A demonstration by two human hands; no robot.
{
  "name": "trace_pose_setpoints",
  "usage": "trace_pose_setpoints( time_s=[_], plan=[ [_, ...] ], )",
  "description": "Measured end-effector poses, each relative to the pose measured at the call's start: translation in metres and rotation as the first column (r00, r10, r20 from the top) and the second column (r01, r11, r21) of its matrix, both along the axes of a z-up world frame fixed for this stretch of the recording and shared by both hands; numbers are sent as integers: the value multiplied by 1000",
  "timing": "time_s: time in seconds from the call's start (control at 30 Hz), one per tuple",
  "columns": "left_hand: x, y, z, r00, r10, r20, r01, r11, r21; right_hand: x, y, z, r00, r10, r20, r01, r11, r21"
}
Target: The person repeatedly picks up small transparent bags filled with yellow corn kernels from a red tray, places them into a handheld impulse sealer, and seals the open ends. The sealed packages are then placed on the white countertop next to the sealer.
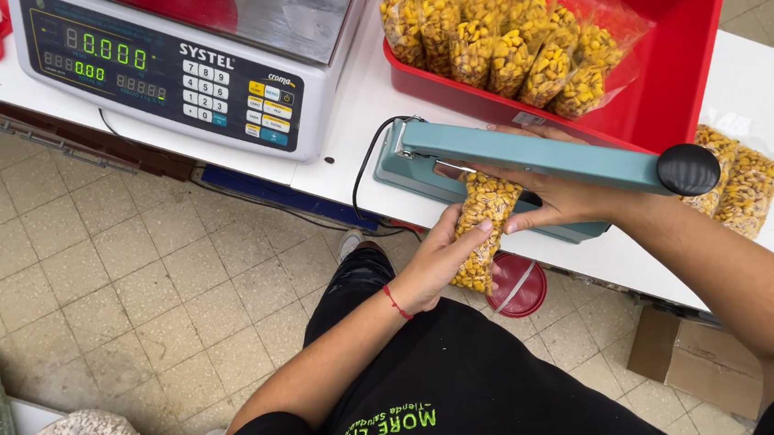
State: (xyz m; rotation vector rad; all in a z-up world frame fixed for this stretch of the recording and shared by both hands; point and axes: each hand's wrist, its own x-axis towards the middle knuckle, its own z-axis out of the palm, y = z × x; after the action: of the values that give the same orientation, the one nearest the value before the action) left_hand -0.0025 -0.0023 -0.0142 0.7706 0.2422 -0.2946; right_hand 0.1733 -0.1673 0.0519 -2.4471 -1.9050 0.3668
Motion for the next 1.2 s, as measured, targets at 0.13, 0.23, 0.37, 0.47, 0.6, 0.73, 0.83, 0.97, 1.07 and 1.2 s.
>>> trace_pose_setpoints(
  time_s=[0.13,0.23,0.37,0.47,0.6,0.73,0.83,0.97,1.07,1.2],
  plan=[
    [-3,4,16,1000,-27,8,27,999,32,11,-33,-81,998,-47,-34,46,999,-12],
    [-1,5,18,1000,-6,4,6,1000,28,1,-39,-43,985,-126,-114,132,990,48],
    [-1,5,13,1000,-22,16,22,998,55,-3,-61,-39,793,-360,-492,403,915,-19],
    [-1,5,15,1000,-27,0,27,999,39,-7,-32,-15,756,-405,-514,484,875,22],
    [-1,3,16,999,-32,-9,32,999,40,-16,3,18,679,-481,-554,625,775,95],
    [0,3,12,1000,-7,-9,8,999,36,-14,13,19,706,-588,-396,654,755,44],
    [-1,3,13,1000,2,-12,-1,1000,17,-13,15,20,763,-611,-210,626,780,7],
    [-2,2,9,1000,-4,-11,4,1000,9,-8,25,24,732,-574,-368,611,792,-20],
    [-2,2,8,1000,0,-13,0,1000,4,4,28,6,729,-557,-397,596,802,-31],
    [-2,3,12,1000,-4,-23,4,1000,1,5,38,5,687,-599,-413,610,783,-120]
  ],
)
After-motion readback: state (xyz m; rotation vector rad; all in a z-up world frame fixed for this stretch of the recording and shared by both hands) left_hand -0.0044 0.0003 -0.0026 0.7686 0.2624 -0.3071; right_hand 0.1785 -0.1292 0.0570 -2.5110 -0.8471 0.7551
